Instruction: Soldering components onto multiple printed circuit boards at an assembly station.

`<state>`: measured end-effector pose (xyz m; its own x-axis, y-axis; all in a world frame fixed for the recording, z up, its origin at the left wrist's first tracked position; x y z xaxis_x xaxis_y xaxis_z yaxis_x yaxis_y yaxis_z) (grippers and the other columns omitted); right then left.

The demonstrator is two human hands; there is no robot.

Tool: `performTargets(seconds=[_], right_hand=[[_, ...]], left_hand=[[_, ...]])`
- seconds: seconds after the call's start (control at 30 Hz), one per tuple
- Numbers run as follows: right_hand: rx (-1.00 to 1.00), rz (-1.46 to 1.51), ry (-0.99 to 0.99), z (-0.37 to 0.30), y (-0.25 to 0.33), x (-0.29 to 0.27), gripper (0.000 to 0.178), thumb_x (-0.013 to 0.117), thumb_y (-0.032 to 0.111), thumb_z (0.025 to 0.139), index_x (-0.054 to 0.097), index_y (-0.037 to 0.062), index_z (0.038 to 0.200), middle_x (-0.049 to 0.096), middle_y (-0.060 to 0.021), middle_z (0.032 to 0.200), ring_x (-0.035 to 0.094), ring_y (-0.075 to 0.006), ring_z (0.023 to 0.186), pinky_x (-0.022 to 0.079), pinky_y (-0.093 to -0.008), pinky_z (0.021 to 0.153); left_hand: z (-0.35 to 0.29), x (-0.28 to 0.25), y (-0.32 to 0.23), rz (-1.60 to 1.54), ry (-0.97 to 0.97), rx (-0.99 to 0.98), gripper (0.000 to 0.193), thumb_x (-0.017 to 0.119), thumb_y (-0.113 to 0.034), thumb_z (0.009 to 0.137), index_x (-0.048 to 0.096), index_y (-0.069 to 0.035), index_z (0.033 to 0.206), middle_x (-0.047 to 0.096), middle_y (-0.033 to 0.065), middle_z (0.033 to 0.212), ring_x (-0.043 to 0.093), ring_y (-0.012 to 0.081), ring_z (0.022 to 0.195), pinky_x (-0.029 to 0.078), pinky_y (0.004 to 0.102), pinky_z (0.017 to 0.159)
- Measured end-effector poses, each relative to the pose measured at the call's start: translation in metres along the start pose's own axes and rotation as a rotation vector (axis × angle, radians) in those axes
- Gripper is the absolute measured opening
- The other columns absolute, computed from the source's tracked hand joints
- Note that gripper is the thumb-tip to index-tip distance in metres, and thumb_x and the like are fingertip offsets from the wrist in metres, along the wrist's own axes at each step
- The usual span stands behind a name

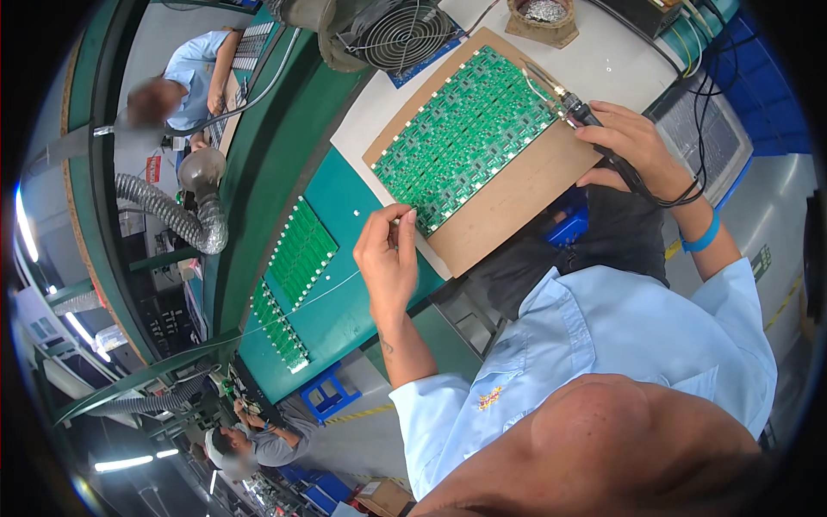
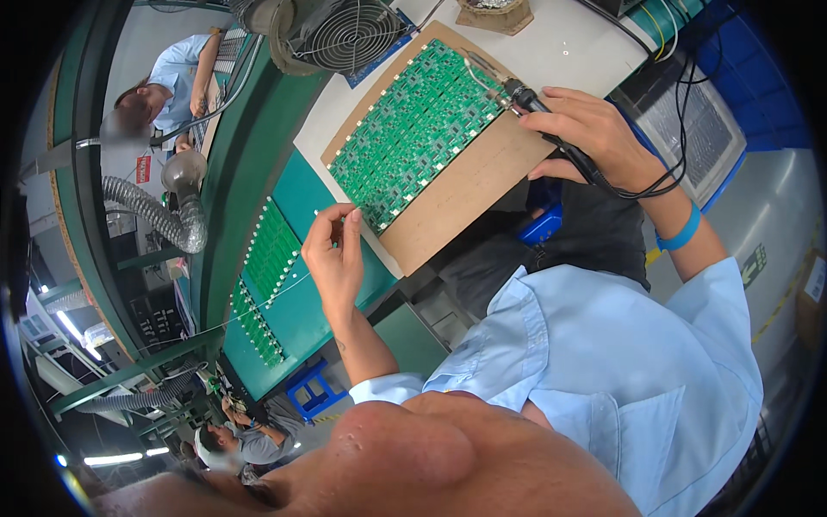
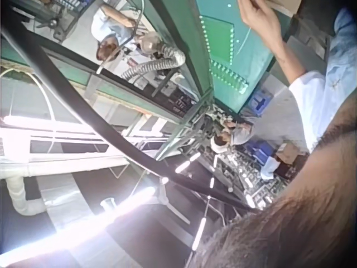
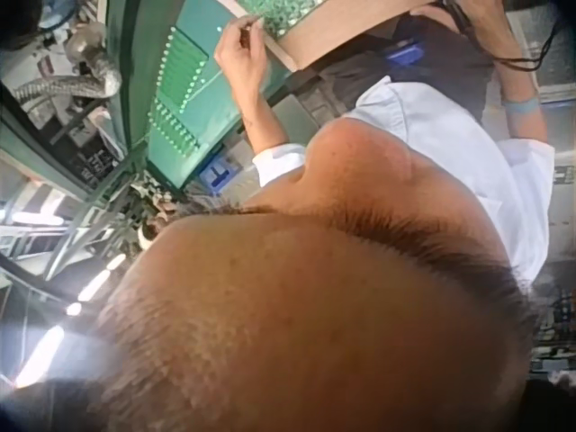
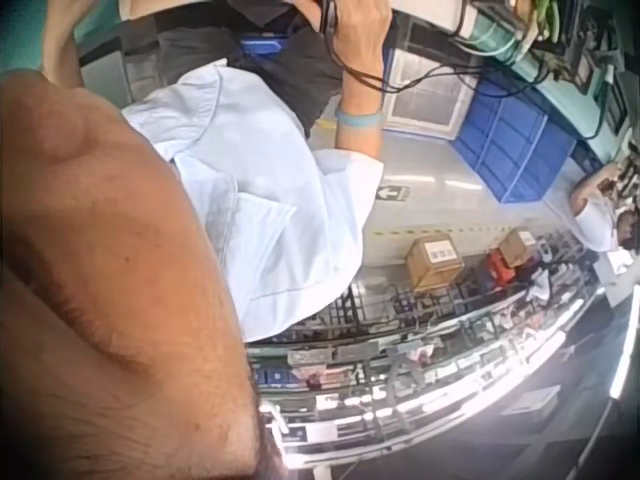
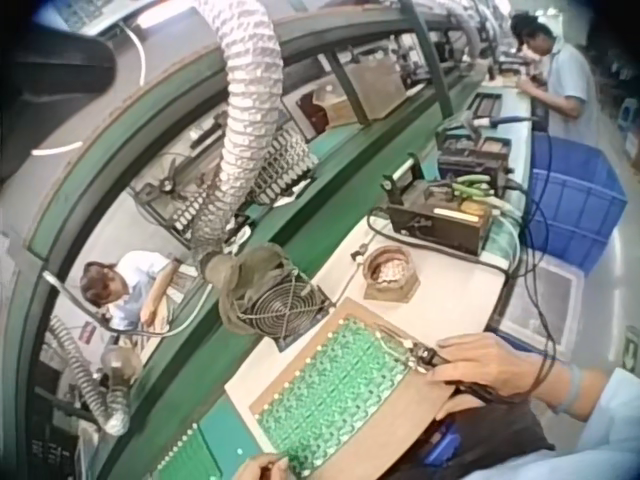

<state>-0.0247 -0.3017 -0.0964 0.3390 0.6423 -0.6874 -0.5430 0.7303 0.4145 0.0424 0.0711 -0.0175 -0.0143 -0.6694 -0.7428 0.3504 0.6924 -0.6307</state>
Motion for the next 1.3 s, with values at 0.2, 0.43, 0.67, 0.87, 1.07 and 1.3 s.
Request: performTargets(seconds=[0.2, 0.43, 0.67, 0.87, 1.07, 1.3], right_hand=[[-0.028, 0.036, -0.017, 0.004, 0.000, -0.001, 0.067, 0.096, 0.026, 0.068, 0.072, 0.0060, 0.126, 0.075, -0.0145, 0.122, 0.070, -0.0376, 0.118, 0.054, -0.0450, 0.107], [-0.005, 0.022, 0.005, 0.007, 0.005, -0.011, 0.067, 0.095, 0.023, 0.069, 0.069, 0.0035, 0.127, 0.074, -0.0145, 0.129, 0.068, -0.0377, 0.122, 0.052, -0.0456, 0.110], [0.020, 0.047, -0.023, 0.000, 0.009, -0.009, 0.070, 0.096, 0.022, 0.067, 0.067, 0.0027, 0.129, 0.072, -0.0156, 0.132, 0.066, -0.0379, 0.125, 0.051, -0.0463, 0.110], [0.018, 0.078, -0.041, 0.006, 0.023, -0.022, 0.070, 0.095, 0.020, 0.070, 0.066, 0.0025, 0.131, 0.071, -0.0173, 0.134, 0.066, -0.0387, 0.125, 0.051, -0.0462, 0.110], [0.132, 0.234, -0.119, 0.033, 0.094, -0.018, 0.063, 0.094, 0.011, 0.073, 0.066, 0.0022, 0.129, 0.074, -0.0176, 0.128, 0.071, -0.0314, 0.115, 0.055, -0.0397, 0.102], [0.194, 0.721, -0.275, 0.049, 0.128, 0.024, 0.047, 0.082, -0.006, 0.082, 0.064, 0.0016, 0.125, 0.078, -0.0111, 0.110, 0.073, -0.0153, 0.084, 0.058, -0.0245, 0.074]], left_hand=[[-0.004, -0.007, 0.009, -0.041, -0.047, -0.060, 0.009, 0.077, -0.002, 0.091, 0.070, 0.000, 0.097, 0.062, 0.0023, 0.075, 0.048, 0.0118, 0.062, 0.041, 0.0260, 0.056], [-0.005, -0.009, 0.015, -0.065, -0.047, -0.004, 0.013, 0.078, -0.002, 0.090, 0.069, 0.001, 0.098, 0.061, 0.0031, 0.074, 0.047, 0.0122, 0.061, 0.041, 0.0266, 0.055], [-0.017, -0.020, 0.016, -0.091, -0.056, 0.020, 0.009, 0.075, -0.001, 0.092, 0.069, 0.001, 0.099, 0.064, 0.0054, 0.079, 0.049, 0.0131, 0.062, 0.043, 0.0274, 0.057], [-0.017, -0.013, -0.008, -0.121, -0.033, 0.195, 0.006, 0.072, 0.000, 0.093, 0.069, 0.000, 0.099, 0.066, 0.0057, 0.083, 0.051, 0.0128, 0.064, 0.044, 0.0267, 0.058], [-0.019, 0.018, -0.048, -0.334, 0.023, 0.274, 0.007, 0.073, 0.000, 0.093, 0.071, 0.000, 0.099, 0.067, 0.0038, 0.083, 0.051, 0.0111, 0.067, 0.043, 0.0245, 0.060], [-0.030, 0.039, -0.070, -0.557, 0.117, 0.105, 0.010, 0.073, 0.002, 0.091, 0.072, 0.000, 0.101, 0.070, 0.0070, 0.088, 0.058, 0.0148, 0.073, 0.047, 0.0263, 0.066]])
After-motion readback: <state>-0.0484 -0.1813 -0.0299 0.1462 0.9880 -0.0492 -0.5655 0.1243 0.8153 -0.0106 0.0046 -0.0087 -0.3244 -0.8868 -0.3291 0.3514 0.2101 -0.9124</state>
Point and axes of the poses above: each hand's wrist, its own z-axis towards the middle knuckle, its own x-axis out of the palm, y = z × x, the point moved 2 cm from there along z, towards the middle knuckle
